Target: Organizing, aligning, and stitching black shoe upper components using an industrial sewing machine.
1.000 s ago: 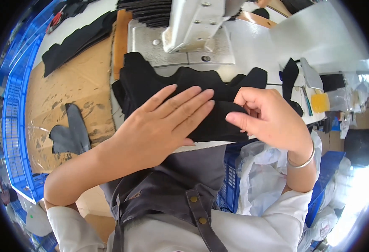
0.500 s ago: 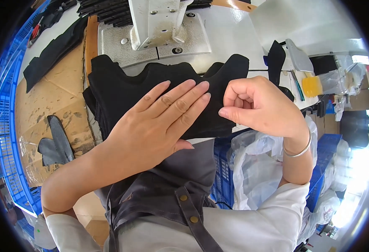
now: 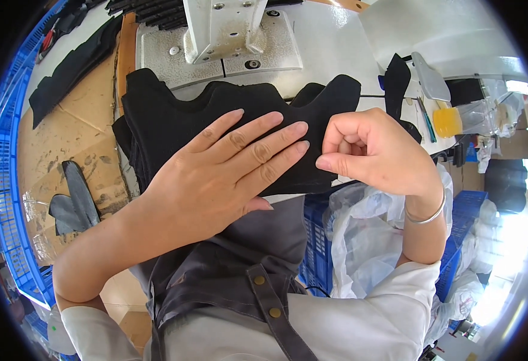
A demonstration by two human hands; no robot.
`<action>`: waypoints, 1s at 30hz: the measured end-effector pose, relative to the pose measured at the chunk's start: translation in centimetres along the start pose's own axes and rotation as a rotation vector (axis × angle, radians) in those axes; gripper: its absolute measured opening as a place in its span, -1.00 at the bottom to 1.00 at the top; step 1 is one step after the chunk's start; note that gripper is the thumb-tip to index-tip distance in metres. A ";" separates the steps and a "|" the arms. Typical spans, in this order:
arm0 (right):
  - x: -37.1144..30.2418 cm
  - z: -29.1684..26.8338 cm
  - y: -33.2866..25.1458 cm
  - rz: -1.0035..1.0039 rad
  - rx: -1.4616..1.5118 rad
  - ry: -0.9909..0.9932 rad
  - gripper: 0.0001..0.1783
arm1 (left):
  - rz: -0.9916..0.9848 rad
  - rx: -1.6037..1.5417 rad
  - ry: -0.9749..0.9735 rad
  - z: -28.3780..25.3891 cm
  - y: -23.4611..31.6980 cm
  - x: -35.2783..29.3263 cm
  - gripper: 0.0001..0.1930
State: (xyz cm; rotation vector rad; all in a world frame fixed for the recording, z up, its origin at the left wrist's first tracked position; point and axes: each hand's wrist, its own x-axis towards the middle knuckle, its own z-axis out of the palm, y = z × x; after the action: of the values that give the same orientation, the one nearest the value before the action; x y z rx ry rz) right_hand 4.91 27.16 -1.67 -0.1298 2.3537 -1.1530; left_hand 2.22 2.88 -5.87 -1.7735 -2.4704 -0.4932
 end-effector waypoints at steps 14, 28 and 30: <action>-0.1 0.2 -0.1 0.012 -0.033 0.034 -0.80 | 0.007 -0.015 -0.006 0.1 0.0 0.1 -0.15; -2.7 7.3 0.2 -0.201 -0.421 0.904 -0.37 | 0.050 -0.021 0.051 0.6 -0.4 -0.9 -0.20; -2.2 8.7 0.6 -0.295 -0.475 1.023 -0.38 | 0.072 0.007 0.070 1.2 -0.6 -1.0 -0.21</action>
State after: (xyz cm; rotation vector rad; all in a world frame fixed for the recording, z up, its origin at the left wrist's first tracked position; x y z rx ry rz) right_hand 11.13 22.04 -5.65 -0.0495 3.6021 -0.8416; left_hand 2.12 2.12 -7.36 -1.8030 -2.3507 -0.5309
